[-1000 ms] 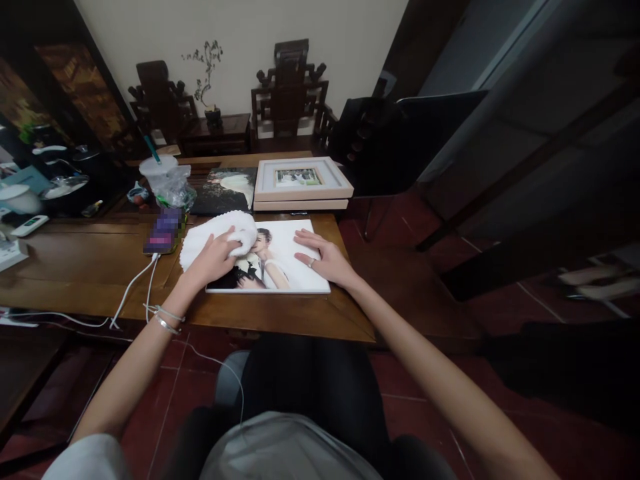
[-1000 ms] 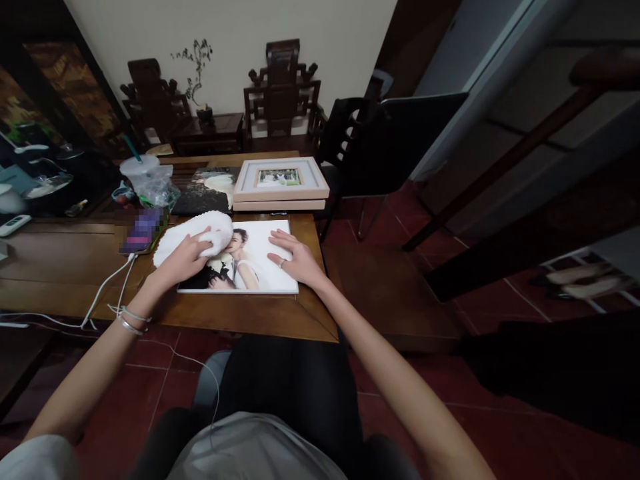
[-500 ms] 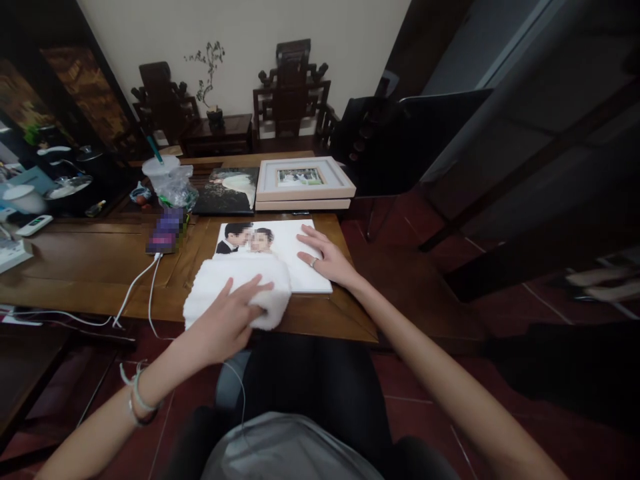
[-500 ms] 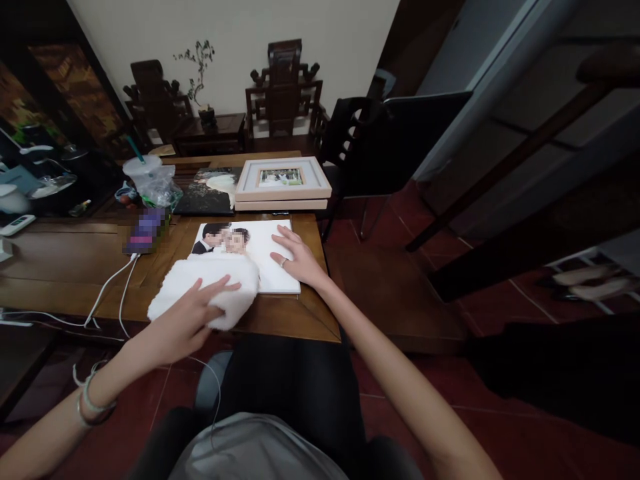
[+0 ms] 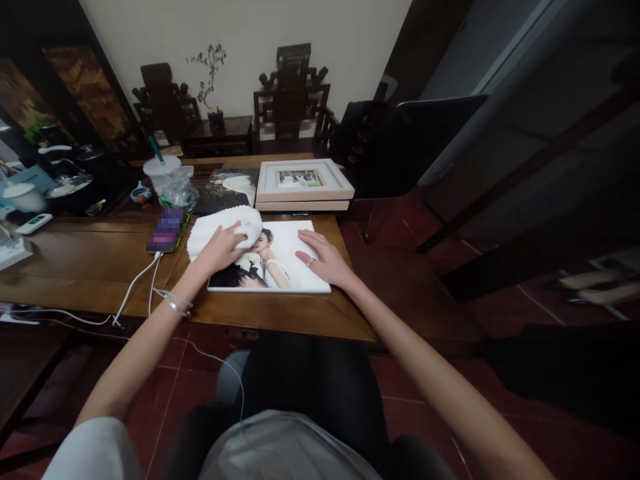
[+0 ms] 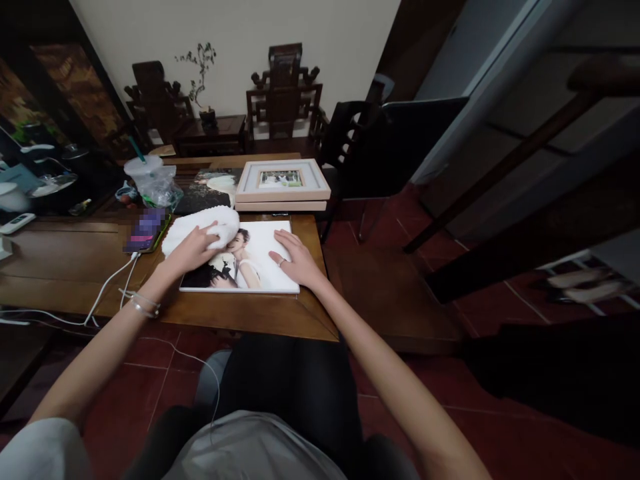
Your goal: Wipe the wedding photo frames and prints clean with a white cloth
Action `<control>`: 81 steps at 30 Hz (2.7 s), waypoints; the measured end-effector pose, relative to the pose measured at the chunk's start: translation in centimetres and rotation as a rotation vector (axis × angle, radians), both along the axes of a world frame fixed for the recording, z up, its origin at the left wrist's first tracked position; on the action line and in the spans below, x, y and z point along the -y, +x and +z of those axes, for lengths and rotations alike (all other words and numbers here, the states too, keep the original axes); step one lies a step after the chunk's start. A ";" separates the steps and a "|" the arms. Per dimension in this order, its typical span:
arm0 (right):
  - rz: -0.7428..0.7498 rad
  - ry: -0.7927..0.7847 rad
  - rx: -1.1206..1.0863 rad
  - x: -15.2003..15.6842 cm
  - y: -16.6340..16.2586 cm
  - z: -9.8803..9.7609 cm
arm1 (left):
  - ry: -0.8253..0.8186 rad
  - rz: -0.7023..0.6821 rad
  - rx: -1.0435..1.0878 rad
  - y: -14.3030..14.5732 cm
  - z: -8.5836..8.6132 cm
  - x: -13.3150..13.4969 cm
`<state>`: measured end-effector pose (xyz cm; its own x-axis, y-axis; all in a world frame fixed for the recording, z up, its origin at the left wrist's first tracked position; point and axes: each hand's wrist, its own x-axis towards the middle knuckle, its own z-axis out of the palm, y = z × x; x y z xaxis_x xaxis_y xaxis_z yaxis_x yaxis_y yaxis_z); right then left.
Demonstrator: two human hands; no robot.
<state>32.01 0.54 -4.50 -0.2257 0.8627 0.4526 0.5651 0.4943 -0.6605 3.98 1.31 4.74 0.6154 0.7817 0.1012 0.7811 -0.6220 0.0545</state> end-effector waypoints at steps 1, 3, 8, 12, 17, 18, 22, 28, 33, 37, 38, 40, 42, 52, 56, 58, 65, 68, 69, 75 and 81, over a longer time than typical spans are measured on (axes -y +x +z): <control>-0.002 0.005 0.003 0.0 0.0 0.0 | -0.014 0.001 -0.013 -0.3 -0.2 1.1; -0.003 0.013 0.006 0.1 0.0 0.0 | -0.062 -0.004 -0.039 -0.8 -0.4 3.8; -0.004 0.007 0.009 0.3 0.0 0.1 | -0.174 -0.087 -0.050 -1.8 0.5 12.0; 0.002 0.012 0.005 0.3 0.1 0.1 | -0.214 -0.180 -0.051 -1.8 1.5 14.2; 0.005 0.002 0.004 0.3 0.1 0.2 | -0.155 -0.088 -0.033 -1.6 2.0 7.4; 0.007 0.000 0.000 0.3 0.1 0.2 | -0.131 -0.068 -0.028 -1.6 2.1 5.5; 0.009 0.003 -0.016 0.2 0.1 0.1 | -0.047 -0.058 -0.007 -1.1 3.1 -0.4; 0.003 -0.001 -0.022 0.1 0.0 0.1 | -0.062 -0.065 0.016 0.1 3.8 -2.1; -0.001 0.010 -0.006 0.2 -0.1 0.2 | -0.141 -0.111 0.010 0.4 1.8 3.4; -0.006 0.019 0.006 0.3 -0.1 0.2 | -0.181 -0.129 0.001 -0.3 0.3 10.5; -0.006 0.020 0.006 0.3 -0.1 0.2 | -0.189 -0.145 0.000 -0.5 0.1 11.8; -0.006 0.022 0.008 0.3 -0.2 0.2 | -0.195 -0.167 -0.001 -0.9 0.2 13.3; -0.008 0.023 0.009 0.4 -0.2 0.3 | -0.189 -0.166 0.001 -1.0 0.5 13.2; 0.012 0.004 -0.019 0.2 0.0 0.3 | -0.123 -0.099 -0.014 3.0 0.4 0.0; -0.001 0.001 -0.025 0.1 -0.1 0.1 | -0.005 -0.002 -0.008 4.7 -0.7 -2.2; -0.006 0.006 -0.028 0.1 -0.1 0.1 | 0.025 0.021 -0.052 5.2 -1.0 -1.3; 0.013 -0.001 -0.048 0.1 -0.1 0.1 | 0.006 -0.058 -0.107 5.2 -1.1 8.2; 0.020 0.004 -0.040 0.2 -0.1 0.2 | -0.023 -0.146 -0.156 4.7 -0.7 11.9; 0.021 0.007 -0.037 0.2 -0.1 0.2 | -0.040 -0.170 -0.168 4.6 -0.6 12.6; 0.030 -0.010 -0.027 0.3 -0.1 0.3 | -0.117 -0.125 -0.115 5.0 0.4 9.0; 0.022 -0.014 0.014 0.4 -0.1 0.5 | -0.094 -0.089 -0.052 6.5 0.1 -0.4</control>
<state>31.92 0.18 -4.03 -0.2513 0.8635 0.4373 0.5636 0.4979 -0.6592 10.44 1.71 4.85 0.6853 0.7283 -0.0038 0.7263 -0.6831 0.0766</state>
